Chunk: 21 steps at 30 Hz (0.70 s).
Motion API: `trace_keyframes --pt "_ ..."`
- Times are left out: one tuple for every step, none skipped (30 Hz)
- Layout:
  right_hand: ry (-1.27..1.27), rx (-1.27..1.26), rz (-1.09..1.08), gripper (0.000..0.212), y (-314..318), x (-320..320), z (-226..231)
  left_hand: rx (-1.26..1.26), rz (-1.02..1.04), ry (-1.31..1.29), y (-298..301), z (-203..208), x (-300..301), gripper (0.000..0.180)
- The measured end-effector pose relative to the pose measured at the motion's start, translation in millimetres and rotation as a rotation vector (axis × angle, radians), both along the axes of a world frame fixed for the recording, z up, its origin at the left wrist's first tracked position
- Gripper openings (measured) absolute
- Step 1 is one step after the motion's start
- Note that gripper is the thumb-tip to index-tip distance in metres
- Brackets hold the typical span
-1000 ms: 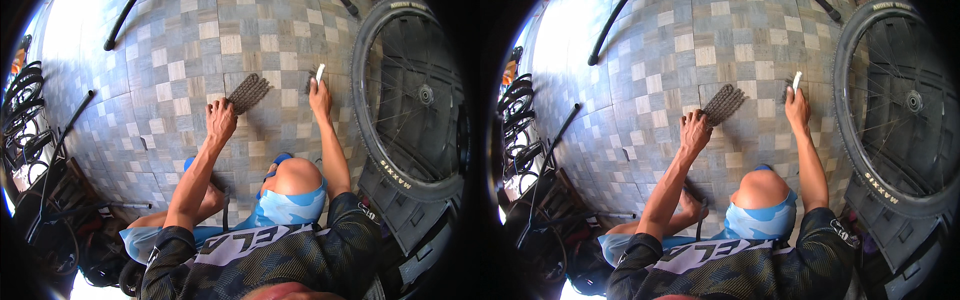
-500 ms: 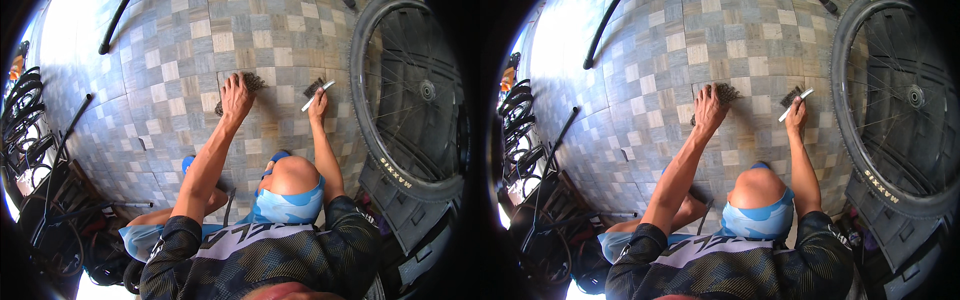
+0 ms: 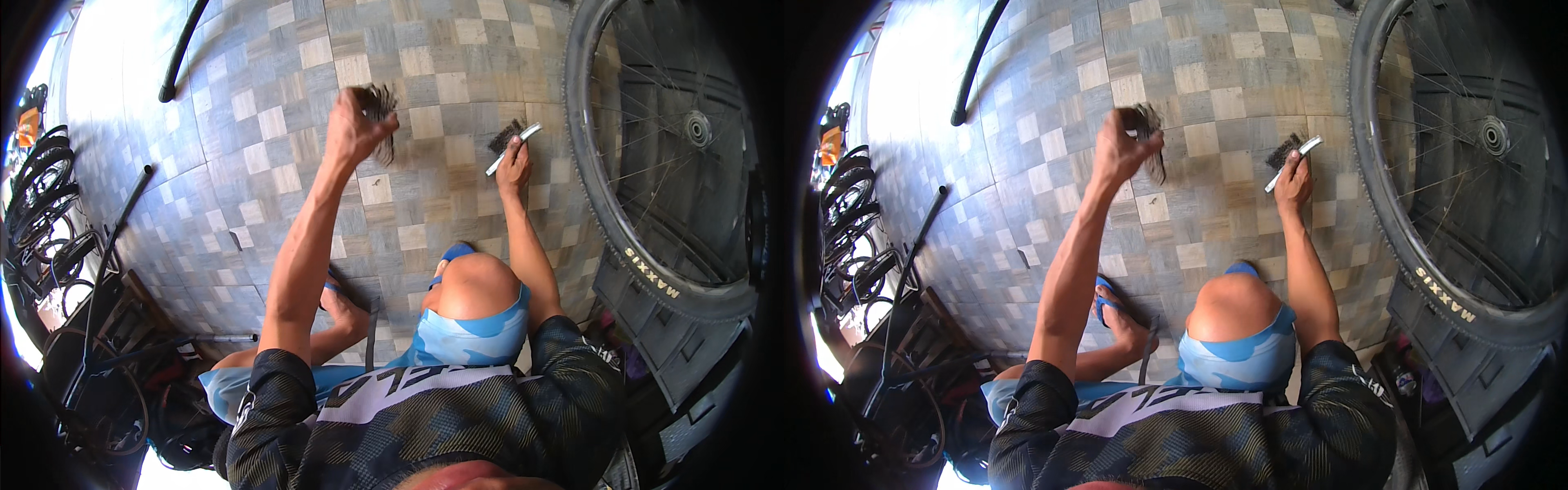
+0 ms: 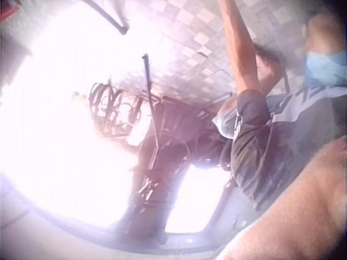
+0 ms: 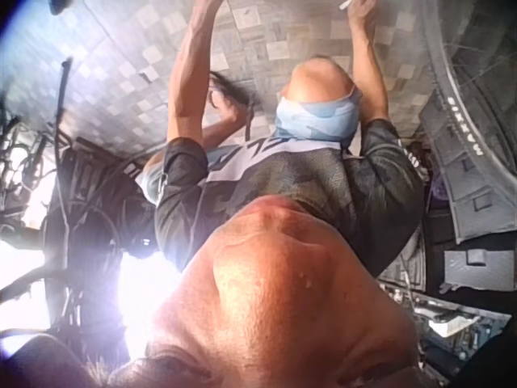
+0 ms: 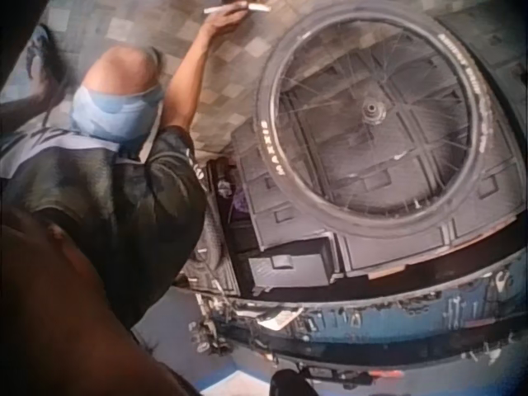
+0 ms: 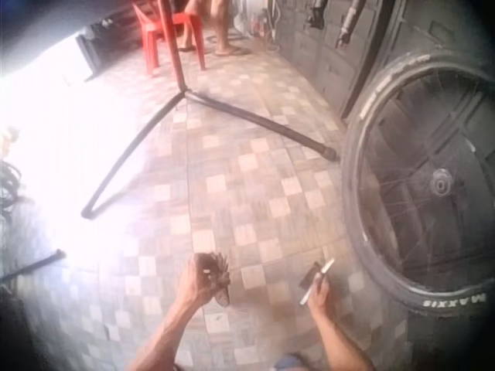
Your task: The person cleans a bicycle chain by brushing it with a small brush while sitting on the floor. They repeatedly scrub the chain, flip it over, and stretch it out to clean different sections.
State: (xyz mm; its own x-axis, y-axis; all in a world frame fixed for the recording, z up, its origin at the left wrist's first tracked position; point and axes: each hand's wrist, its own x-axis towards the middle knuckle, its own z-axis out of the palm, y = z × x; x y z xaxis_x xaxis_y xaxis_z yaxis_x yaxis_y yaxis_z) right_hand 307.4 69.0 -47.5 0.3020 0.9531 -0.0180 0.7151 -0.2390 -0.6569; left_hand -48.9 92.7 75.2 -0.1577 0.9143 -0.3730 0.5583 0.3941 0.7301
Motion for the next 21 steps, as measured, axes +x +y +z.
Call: trace_keyframes --pt "0.005 -0.004 -0.017 0.056 -3.5 3.0 -1.1 0.134 0.060 -0.068 5.7 17.4 -0.1 0.065" --pt "0.026 -0.007 -0.012 0.056 -2.3 -4.0 2.5 0.281 0.098 -0.087 8.1 29.1 -6.1 0.063" --pt "0.036 -0.006 -0.015 0.055 -1.0 -3.7 3.7 0.326 0.121 -0.106 12.6 47.3 -6.3 0.061" --pt "0.024 0.009 -0.014 0.055 -0.3 -4.5 4.4 0.406 0.164 -0.201 17.0 44.9 -6.3 0.062" --pt "0.010 0.026 -0.014 0.055 -0.2 -4.8 3.1 0.486 0.207 -0.299 24.2 41.9 -5.9 0.063" --pt "-0.003 0.042 -0.014 0.054 0.1 -4.2 2.2 0.520 0.221 -0.385 29.6 39.3 -4.7 0.065" --pt "0.012 0.032 -0.022 0.054 0.5 -1.6 2.4 0.574 0.236 -0.416 33.8 36.3 0.0 0.065" --pt "0.038 0.015 -0.024 0.053 0.1 -6.0 6.6 0.624 0.256 -0.434 33.8 30.6 3.3 0.065" --pt "0.055 0.002 -0.031 0.053 0.1 -6.1 8.2 0.676 0.271 -0.463 32.6 21.8 5.6 0.065" --pt "0.047 0.002 -0.025 0.053 0.2 -7.6 9.2 0.667 0.253 -0.418 27.7 14.2 5.0 0.068" --pt "0.036 0.004 -0.019 0.053 0.2 -5.9 8.1 0.659 0.292 -0.415 20.2 3.9 4.5 0.069" --pt "0.024 0.006 -0.015 0.053 0.9 -4.1 7.1 0.650 0.329 -0.414 9.4 -6.8 3.6 0.069" --pt "0.016 0.018 -0.011 0.053 1.9 -2.9 6.0 0.642 0.367 -0.411 -2.7 -16.7 1.7 0.070" --pt "0.010 0.027 -0.005 0.054 2.1 -3.2 5.4 0.616 0.380 -0.393 -18.6 -29.8 -3.9 0.072" --pt "0.005 0.036 0.003 0.054 2.3 -4.4 4.7 0.610 0.394 -0.362 -34.6 -37.5 -7.7 0.073" --pt "0.001 0.033 -0.008 0.055 2.4 -4.1 5.4 0.604 0.406 -0.334 -49.8 -43.1 -10.6 0.074" --pt "0.002 0.030 -0.014 0.055 2.2 -5.2 6.6 0.599 0.421 -0.299 -64.6 -46.2 -14.9 0.075" --pt "0.004 0.025 -0.017 0.056 1.2 -5.9 6.8 0.575 0.401 -0.230 -78.6 -47.7 -19.8 0.076" --pt "0.017 0.014 -0.017 0.056 0.3 -6.2 7.4 0.550 0.381 -0.160 -91.4 -49.8 -23.5 0.077" --pt "0.027 0.004 -0.016 0.057 0.1 -4.1 7.6 0.535 0.366 -0.101 -100.5 -50.7 -24.7 0.078" --pt "0.037 -0.006 -0.014 0.057 0.0 -2.6 7.5 0.518 0.373 0.009 -109.7 -51.9 -23.8 0.076"
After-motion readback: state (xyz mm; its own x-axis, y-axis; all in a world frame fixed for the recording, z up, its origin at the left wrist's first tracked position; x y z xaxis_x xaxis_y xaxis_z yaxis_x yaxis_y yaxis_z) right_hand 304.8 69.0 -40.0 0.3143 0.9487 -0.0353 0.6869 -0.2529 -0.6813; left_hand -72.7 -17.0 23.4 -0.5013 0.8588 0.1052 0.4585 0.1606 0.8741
